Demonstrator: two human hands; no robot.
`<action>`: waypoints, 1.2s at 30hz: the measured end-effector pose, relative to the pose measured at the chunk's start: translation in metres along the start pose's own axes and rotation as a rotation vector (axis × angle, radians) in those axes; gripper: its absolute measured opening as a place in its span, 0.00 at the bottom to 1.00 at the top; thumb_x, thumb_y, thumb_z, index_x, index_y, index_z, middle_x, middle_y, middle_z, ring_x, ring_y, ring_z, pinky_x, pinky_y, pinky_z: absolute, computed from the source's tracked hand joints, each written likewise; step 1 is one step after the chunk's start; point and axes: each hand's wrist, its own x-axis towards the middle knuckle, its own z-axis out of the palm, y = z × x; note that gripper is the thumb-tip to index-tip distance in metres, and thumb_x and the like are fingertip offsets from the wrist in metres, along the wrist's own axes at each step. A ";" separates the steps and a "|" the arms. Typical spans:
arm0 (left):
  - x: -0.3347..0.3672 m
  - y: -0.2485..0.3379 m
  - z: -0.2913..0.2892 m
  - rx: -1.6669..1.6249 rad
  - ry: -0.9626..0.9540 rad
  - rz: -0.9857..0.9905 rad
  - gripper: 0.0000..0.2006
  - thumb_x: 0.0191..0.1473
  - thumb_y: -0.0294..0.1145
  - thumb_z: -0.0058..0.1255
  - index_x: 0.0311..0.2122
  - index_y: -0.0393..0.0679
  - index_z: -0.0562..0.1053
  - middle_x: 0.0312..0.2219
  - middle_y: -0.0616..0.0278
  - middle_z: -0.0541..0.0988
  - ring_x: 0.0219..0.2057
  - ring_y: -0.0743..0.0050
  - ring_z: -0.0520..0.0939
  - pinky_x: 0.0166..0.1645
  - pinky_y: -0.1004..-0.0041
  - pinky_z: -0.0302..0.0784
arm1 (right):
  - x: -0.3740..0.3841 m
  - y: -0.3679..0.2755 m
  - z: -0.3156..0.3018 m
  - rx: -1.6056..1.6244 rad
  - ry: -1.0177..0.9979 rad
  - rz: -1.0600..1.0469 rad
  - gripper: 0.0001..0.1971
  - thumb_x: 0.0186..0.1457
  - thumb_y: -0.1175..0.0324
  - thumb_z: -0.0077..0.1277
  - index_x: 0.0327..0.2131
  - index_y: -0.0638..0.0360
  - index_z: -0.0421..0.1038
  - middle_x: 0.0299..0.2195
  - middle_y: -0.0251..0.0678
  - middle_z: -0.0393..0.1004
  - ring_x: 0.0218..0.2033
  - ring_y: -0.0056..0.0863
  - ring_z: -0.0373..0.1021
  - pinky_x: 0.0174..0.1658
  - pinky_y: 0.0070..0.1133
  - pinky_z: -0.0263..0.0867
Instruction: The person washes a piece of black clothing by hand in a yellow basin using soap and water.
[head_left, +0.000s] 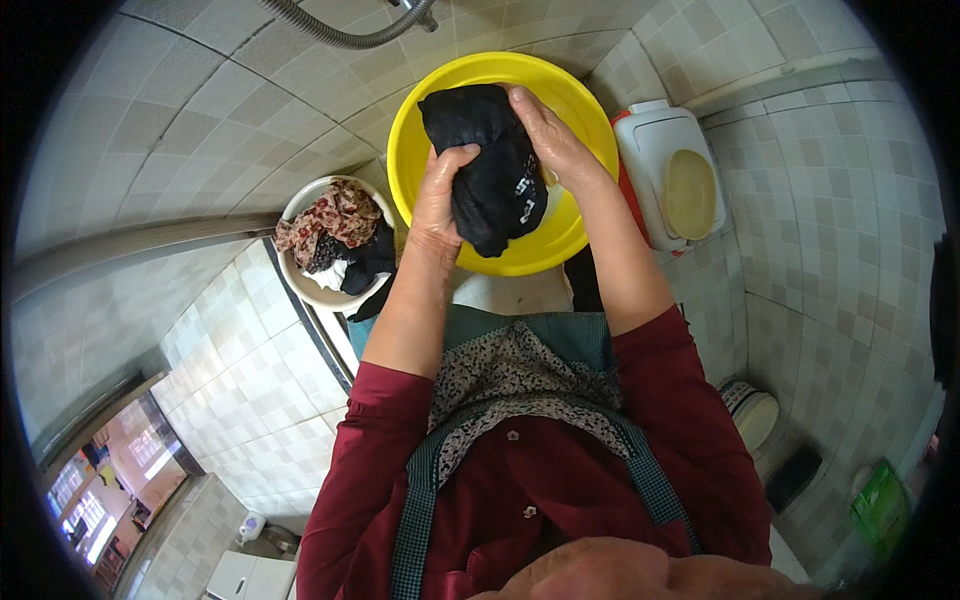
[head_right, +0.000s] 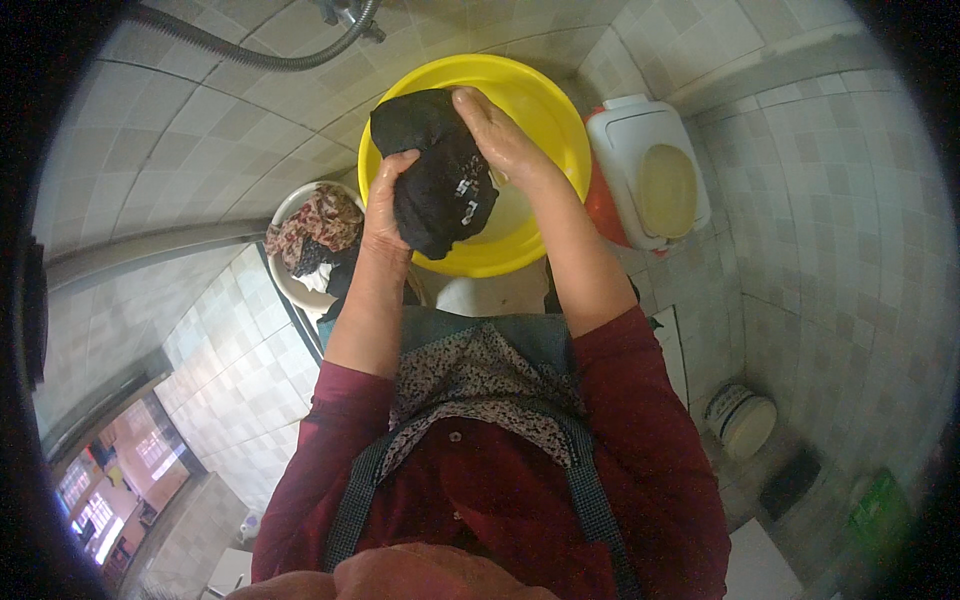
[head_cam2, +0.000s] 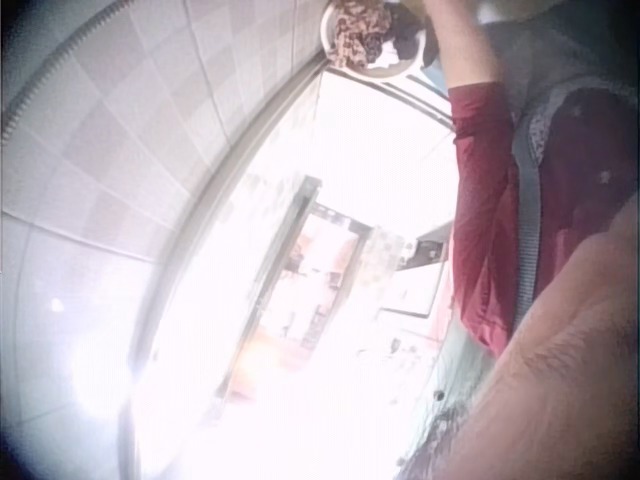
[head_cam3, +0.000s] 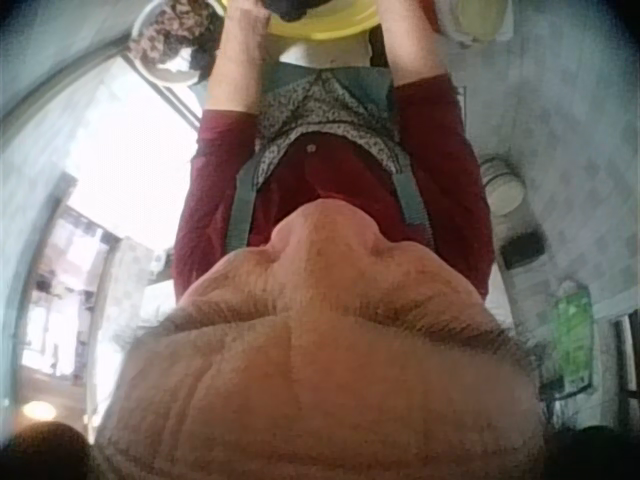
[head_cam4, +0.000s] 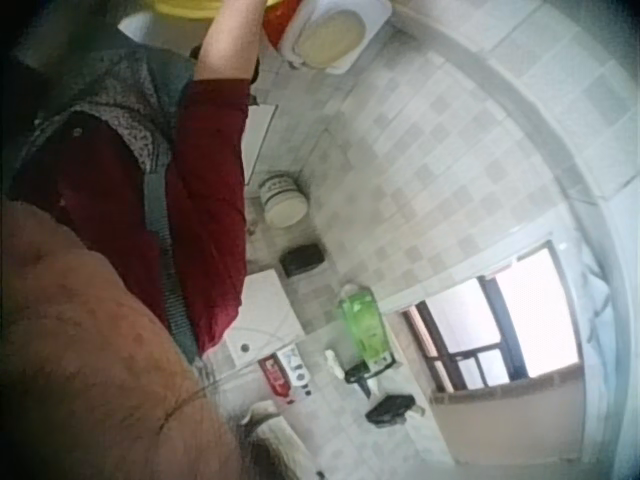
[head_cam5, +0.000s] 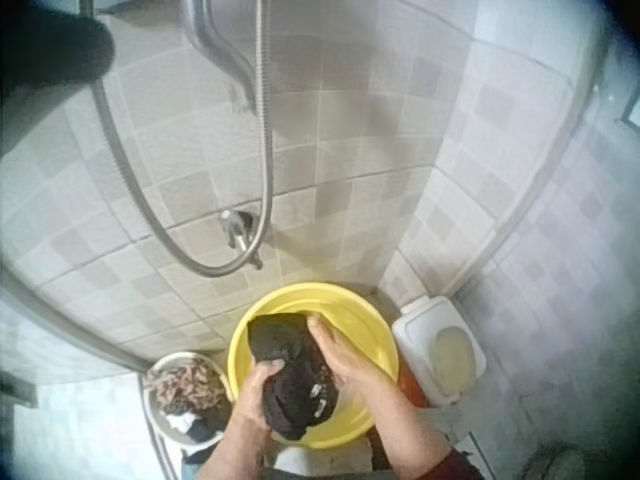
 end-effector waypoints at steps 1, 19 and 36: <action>-0.001 0.003 0.003 -0.021 0.002 -0.007 0.20 0.51 0.34 0.52 0.50 0.39 0.68 0.41 0.55 0.76 0.41 0.61 0.79 0.49 0.65 0.75 | -0.005 -0.006 -0.001 0.022 0.015 0.063 0.32 0.62 0.42 0.31 0.57 0.57 0.59 0.53 0.40 0.65 0.54 0.34 0.62 0.58 0.25 0.54; -0.003 0.016 0.034 -0.167 0.091 -0.166 0.25 0.52 0.51 0.50 0.49 0.44 0.71 0.45 0.56 0.76 0.45 0.55 0.77 0.54 0.58 0.70 | -0.028 -0.017 -0.053 0.160 0.017 0.305 0.20 0.65 0.52 0.34 0.53 0.48 0.66 0.36 0.35 0.69 0.33 0.20 0.66 0.39 0.16 0.65; 0.005 0.009 0.026 -0.258 0.057 -0.037 0.23 0.56 0.49 0.43 0.49 0.43 0.71 0.45 0.55 0.76 0.47 0.54 0.75 0.55 0.57 0.68 | -0.104 0.083 -0.200 -1.051 0.603 0.553 0.35 0.47 0.56 0.54 0.56 0.63 0.58 0.51 0.53 0.67 0.51 0.48 0.65 0.54 0.32 0.60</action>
